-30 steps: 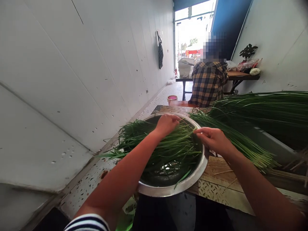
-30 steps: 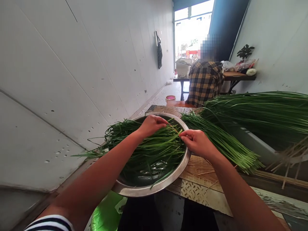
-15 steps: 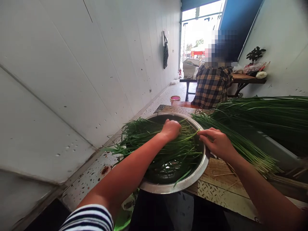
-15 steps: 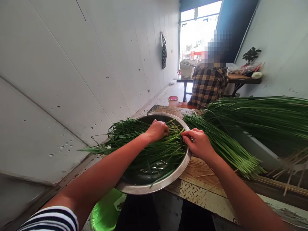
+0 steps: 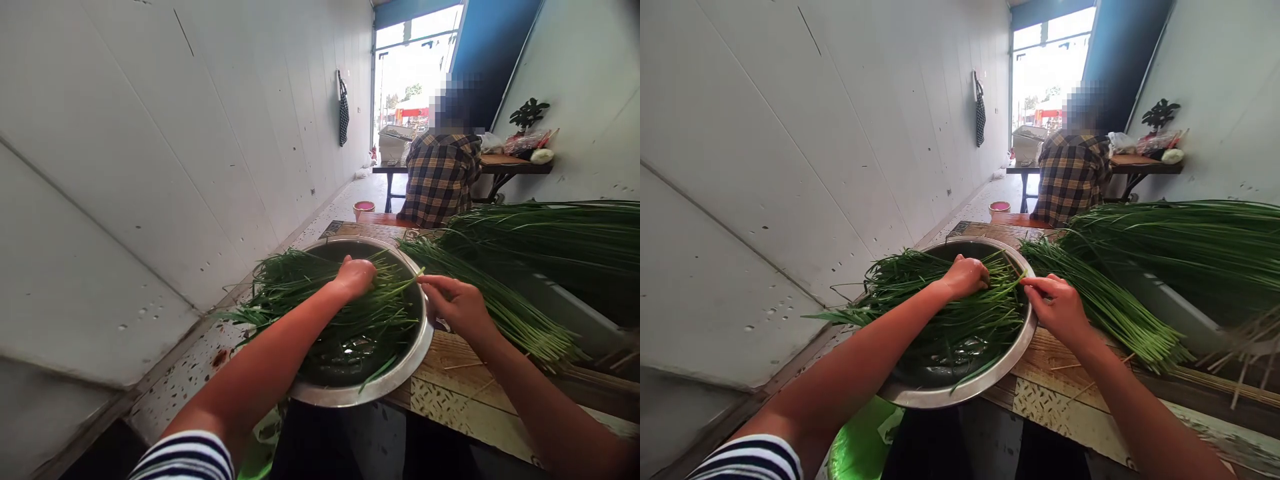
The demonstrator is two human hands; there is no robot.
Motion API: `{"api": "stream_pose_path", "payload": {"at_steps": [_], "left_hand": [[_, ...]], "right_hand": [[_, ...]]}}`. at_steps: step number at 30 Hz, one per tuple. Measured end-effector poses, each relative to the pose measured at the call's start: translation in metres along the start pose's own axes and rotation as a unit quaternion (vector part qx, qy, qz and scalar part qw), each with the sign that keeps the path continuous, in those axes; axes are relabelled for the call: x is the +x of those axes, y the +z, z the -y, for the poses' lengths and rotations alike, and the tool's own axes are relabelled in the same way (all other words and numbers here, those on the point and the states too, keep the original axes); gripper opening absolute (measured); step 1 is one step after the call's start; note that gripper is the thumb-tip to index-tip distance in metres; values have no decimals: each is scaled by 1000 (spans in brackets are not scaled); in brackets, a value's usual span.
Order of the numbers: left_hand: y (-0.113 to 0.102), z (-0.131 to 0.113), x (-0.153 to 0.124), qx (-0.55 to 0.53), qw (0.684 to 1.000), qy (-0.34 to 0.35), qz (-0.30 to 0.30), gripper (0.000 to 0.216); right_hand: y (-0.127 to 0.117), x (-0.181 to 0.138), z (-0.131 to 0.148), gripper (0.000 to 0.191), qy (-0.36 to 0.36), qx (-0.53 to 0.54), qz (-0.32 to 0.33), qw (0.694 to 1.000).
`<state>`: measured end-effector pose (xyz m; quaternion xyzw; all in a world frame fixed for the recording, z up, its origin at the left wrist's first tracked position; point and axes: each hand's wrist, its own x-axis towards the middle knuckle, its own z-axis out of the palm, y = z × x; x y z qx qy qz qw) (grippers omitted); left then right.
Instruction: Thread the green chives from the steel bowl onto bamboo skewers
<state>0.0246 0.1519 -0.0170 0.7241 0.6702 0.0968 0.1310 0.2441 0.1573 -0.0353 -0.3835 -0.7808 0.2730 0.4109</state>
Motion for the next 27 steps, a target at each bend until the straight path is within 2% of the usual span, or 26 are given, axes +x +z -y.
{"api": "stream_pose_path", "payload": {"at_steps": [2, 4, 9, 11, 14, 20, 24, 27], "left_hand": [[-2, 1, 0, -6, 1000, 2, 3, 4], [-4, 4, 0, -24, 1000, 11, 11, 4], [-8, 15, 1, -143, 989, 30, -7, 9], [-8, 19, 1, -207, 977, 27, -29, 18], [-6, 22, 2, -287, 956, -3, -63, 27], [2, 16, 3, -374, 920, -33, -114, 21], [4, 13, 3, -364, 920, -51, -133, 20], [5, 13, 4, -403, 903, -58, -137, 23]], "right_hand": [[3, 1, -3, 21, -83, -26, 4, 996], [6, 1, -8, 19, -121, -28, 14, 992], [3, -1, -14, 22, -77, -74, -35, 994], [1, -2, -12, 24, -55, -112, -28, 992], [1, -5, -9, 28, -68, -167, -13, 984], [-1, -7, -12, 33, -74, -284, 31, 956], [-5, -4, -9, 32, -67, -203, 38, 976], [-6, -2, -3, 30, -28, -94, 47, 994]]}}
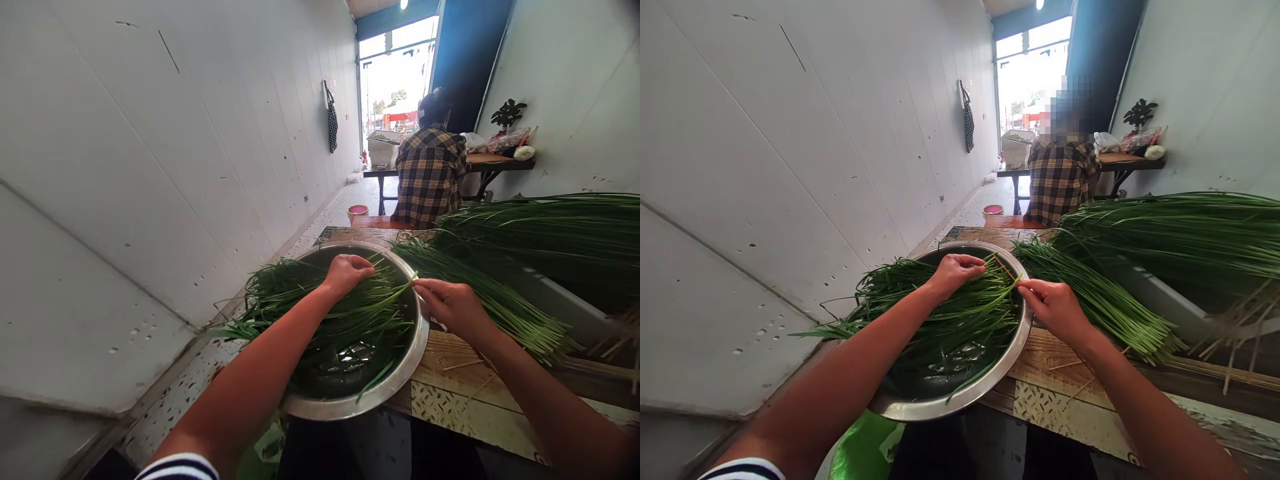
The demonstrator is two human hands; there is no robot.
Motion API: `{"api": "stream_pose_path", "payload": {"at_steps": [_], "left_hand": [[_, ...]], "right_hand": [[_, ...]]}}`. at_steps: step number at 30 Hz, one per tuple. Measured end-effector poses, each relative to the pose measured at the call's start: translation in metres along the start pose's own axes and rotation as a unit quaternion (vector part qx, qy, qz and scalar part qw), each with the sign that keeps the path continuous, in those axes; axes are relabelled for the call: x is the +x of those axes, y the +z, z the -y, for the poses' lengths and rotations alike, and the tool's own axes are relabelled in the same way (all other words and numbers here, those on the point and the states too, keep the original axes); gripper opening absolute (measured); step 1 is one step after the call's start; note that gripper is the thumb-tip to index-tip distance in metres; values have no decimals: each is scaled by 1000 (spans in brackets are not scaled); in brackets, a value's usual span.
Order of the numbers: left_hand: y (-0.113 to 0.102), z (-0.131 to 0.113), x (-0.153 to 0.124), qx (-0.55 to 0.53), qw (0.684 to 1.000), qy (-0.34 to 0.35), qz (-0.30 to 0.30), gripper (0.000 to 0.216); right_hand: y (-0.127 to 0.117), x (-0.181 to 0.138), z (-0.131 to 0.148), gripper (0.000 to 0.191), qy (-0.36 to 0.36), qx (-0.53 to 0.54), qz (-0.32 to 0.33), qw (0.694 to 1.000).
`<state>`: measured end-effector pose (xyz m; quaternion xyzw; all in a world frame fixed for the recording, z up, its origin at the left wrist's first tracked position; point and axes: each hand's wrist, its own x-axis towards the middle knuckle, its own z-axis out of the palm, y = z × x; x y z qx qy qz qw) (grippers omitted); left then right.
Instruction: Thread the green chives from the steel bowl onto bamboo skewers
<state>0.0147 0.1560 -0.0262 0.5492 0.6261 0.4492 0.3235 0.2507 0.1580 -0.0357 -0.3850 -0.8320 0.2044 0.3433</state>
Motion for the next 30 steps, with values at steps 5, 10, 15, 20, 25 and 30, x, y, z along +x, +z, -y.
{"api": "stream_pose_path", "payload": {"at_steps": [5, 10, 15, 20, 25, 30], "left_hand": [[2, -3, 0, -63, 997, -37, -4, 25], [6, -7, -1, -113, 991, -74, 3, 21], [7, -8, -1, -142, 985, -93, -17, 19], [8, -7, -1, -154, 984, -91, -1, 19], [8, -7, -1, -166, 981, -98, -4, 17], [8, -7, 0, -172, 980, -101, -3, 17]], "right_hand": [[6, -1, 1, 32, 64, 84, 39, 994], [10, -3, -4, 32, 63, 95, 27, 993], [8, -3, -3, 31, 47, 60, 16, 997], [7, -3, -2, 30, 35, 49, 23, 998], [8, -2, -3, 30, 31, 41, 19, 998], [7, -2, -1, 31, 36, 41, 23, 998]]}}
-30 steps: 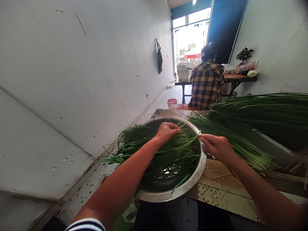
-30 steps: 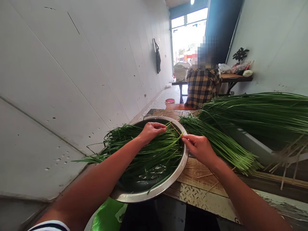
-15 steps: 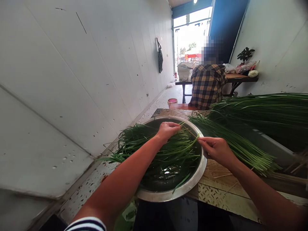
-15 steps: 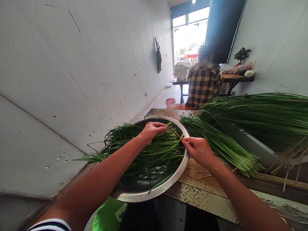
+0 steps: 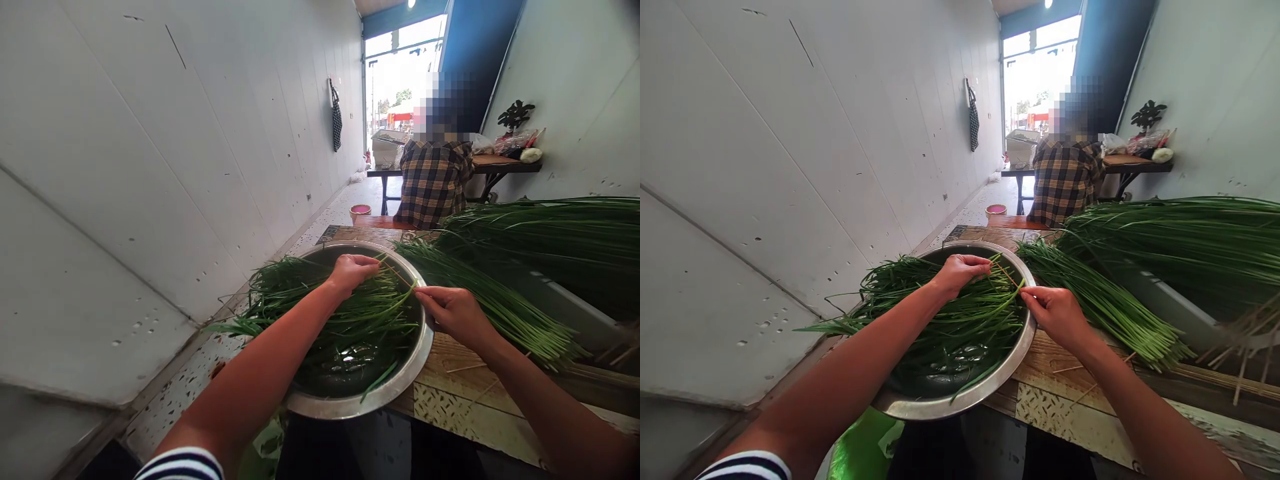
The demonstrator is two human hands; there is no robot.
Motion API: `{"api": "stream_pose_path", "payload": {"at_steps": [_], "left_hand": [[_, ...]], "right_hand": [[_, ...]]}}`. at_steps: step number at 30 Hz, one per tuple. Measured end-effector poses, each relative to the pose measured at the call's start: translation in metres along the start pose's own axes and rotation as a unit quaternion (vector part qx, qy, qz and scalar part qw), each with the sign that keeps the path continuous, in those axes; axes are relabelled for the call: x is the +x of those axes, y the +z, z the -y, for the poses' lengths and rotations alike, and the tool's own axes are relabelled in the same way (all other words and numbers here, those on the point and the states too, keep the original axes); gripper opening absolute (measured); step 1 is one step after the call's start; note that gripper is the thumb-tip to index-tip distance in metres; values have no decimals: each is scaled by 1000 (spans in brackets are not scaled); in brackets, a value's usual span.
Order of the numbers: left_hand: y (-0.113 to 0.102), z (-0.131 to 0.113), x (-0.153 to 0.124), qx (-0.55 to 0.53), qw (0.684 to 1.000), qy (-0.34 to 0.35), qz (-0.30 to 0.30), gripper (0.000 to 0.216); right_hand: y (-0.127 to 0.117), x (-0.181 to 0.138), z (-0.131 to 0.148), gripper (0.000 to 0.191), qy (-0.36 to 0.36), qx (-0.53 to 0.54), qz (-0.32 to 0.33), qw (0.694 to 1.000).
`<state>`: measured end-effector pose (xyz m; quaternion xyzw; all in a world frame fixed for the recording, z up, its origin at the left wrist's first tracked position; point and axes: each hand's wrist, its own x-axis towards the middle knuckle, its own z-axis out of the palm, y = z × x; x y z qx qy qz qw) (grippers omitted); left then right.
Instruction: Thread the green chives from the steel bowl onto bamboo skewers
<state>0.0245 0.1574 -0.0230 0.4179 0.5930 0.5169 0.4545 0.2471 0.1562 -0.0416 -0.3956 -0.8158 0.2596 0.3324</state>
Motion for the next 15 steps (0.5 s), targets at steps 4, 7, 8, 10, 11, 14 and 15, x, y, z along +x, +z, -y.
{"api": "stream_pose_path", "payload": {"at_steps": [4, 7, 8, 10, 11, 14, 15], "left_hand": [[0, 3, 1, 7, 1000, 14, -2, 19], [1, 4, 1, 35, 999, 39, -3, 22], [1, 4, 1, 44, 998, 46, -2, 22], [3, 3, -2, 55, 997, 57, 3, 22], [3, 2, -3, 57, 996, 62, 5, 22], [4, 0, -5, 66, 995, 67, 9, 22], [4, 0, -4, 71, 995, 68, 10, 22]], "right_hand": [[-2, 0, 2, 30, -8, -3, -1, 1000], [-3, 1, 2, 30, -14, -6, -5, 1000], [-3, 1, 2, 30, -13, -6, -4, 1000], [-3, 0, 3, 31, -8, -7, 0, 1000], [-3, 0, 3, 32, -4, -8, 4, 1000], [-2, -1, 3, 34, 4, -8, 9, 1000], [-2, -2, 3, 34, 5, -5, 8, 1000]]}}
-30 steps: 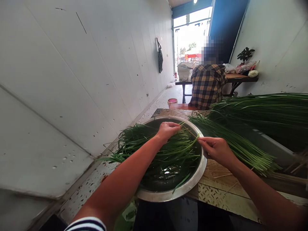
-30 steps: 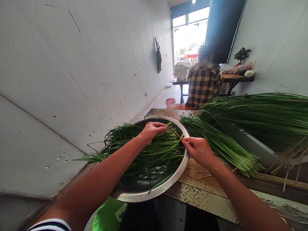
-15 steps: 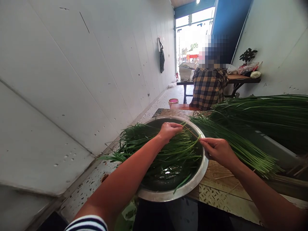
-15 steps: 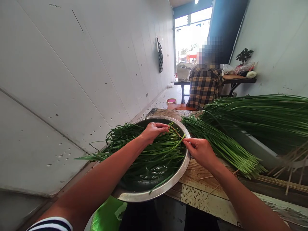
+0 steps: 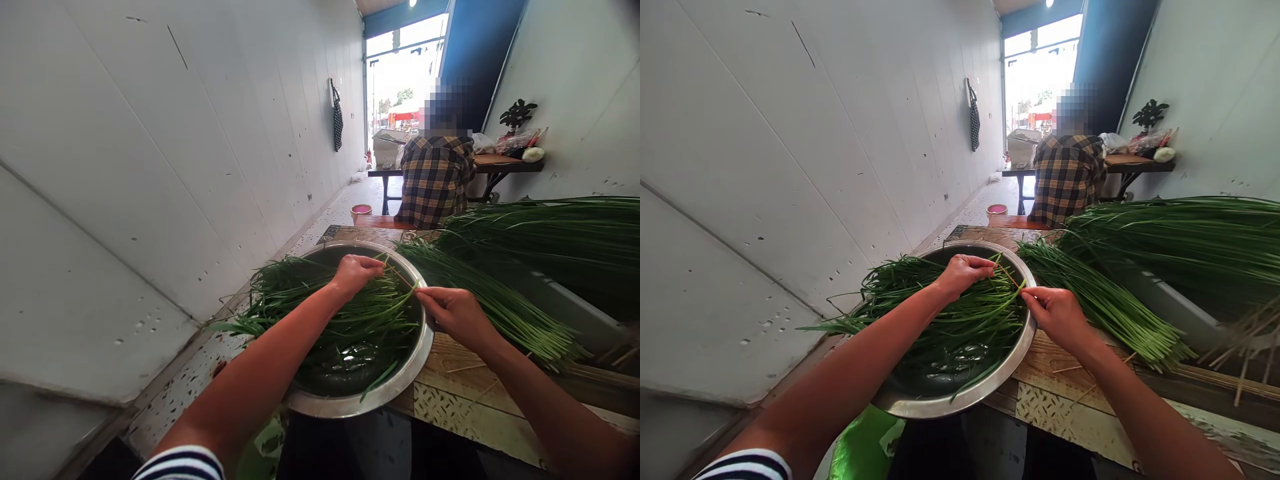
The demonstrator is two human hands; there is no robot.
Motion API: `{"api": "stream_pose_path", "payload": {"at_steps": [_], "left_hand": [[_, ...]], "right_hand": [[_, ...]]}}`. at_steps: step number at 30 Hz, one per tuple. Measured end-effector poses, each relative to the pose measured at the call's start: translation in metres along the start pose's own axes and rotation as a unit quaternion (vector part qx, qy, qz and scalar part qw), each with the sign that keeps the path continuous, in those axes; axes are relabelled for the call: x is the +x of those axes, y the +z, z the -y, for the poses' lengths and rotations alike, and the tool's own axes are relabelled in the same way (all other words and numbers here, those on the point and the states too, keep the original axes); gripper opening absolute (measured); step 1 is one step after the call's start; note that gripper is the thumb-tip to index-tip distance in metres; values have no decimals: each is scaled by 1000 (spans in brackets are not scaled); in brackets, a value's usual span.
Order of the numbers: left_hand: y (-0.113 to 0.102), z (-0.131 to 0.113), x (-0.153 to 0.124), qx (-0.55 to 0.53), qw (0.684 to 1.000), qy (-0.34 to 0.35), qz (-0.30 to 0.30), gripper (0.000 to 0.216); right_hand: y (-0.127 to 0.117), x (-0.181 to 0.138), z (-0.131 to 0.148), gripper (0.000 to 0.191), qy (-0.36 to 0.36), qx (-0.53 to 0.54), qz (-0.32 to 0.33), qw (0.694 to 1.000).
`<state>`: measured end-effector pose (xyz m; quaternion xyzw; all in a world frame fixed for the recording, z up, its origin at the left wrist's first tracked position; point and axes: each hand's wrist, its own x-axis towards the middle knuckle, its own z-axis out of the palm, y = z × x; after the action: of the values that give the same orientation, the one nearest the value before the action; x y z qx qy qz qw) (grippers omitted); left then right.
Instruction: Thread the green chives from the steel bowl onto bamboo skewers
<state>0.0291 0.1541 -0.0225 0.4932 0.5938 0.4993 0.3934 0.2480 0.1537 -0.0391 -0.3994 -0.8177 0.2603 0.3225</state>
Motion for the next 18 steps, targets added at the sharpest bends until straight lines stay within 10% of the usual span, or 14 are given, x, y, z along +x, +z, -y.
{"api": "stream_pose_path", "payload": {"at_steps": [7, 13, 18], "left_hand": [[4, 3, -1, 80, 995, 53, 27, 20], [2, -20, -11, 217, 942, 116, 228, 22], [-10, -9, 4, 462, 876, 121, 67, 18]], "right_hand": [[2, 0, -2, 34, 3, 16, -11, 1000], [4, 1, -5, 37, 20, 31, 0, 999], [-1, 1, -6, 36, 20, -28, 40, 999]]}}
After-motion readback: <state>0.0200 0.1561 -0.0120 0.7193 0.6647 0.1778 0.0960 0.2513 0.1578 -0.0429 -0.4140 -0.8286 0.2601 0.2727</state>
